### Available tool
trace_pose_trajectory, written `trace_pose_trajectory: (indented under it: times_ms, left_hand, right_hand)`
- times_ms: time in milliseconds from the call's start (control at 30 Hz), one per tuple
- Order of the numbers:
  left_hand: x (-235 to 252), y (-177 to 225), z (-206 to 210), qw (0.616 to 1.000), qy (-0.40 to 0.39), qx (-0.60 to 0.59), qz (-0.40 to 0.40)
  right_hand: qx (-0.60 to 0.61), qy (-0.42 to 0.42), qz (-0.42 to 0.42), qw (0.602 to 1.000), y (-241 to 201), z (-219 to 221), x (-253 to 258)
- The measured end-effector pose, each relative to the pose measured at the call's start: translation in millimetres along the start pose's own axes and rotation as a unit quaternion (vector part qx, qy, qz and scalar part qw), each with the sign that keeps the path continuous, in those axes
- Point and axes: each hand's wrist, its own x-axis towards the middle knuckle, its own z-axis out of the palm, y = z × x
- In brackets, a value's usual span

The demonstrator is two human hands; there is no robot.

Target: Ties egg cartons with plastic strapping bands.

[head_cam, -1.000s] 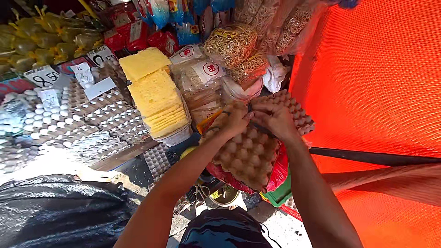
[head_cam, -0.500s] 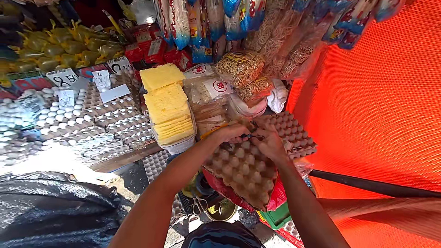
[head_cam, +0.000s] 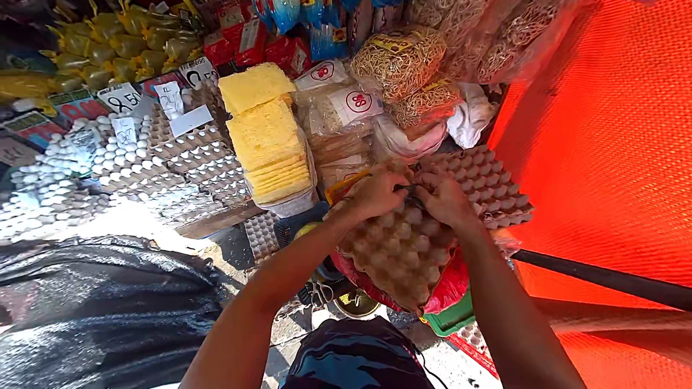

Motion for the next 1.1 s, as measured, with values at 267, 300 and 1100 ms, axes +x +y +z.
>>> trace_pose_trajectory:
  times_ms: [267,300,1100]
  left_hand:
    - [-14.3,8.2,16.5,0.820,-0.040,-0.541,-0.182]
    - [-14.1,14.1,17.7,0.830,-0.027,-0.526,-0.184]
    - [-88.1,11.3,-28.2,0.941,-0.055,0.332,-0.040]
  right_hand:
    - [0.237,0.037,-0.002,0.971,-4.0,2.2,-17.6]
    - [0.219,0.079,0.004,0.972,-6.9,6.8,-14.7]
    - [-0.245,0.090,0.222,0.940,11.1,-21.7,27.0]
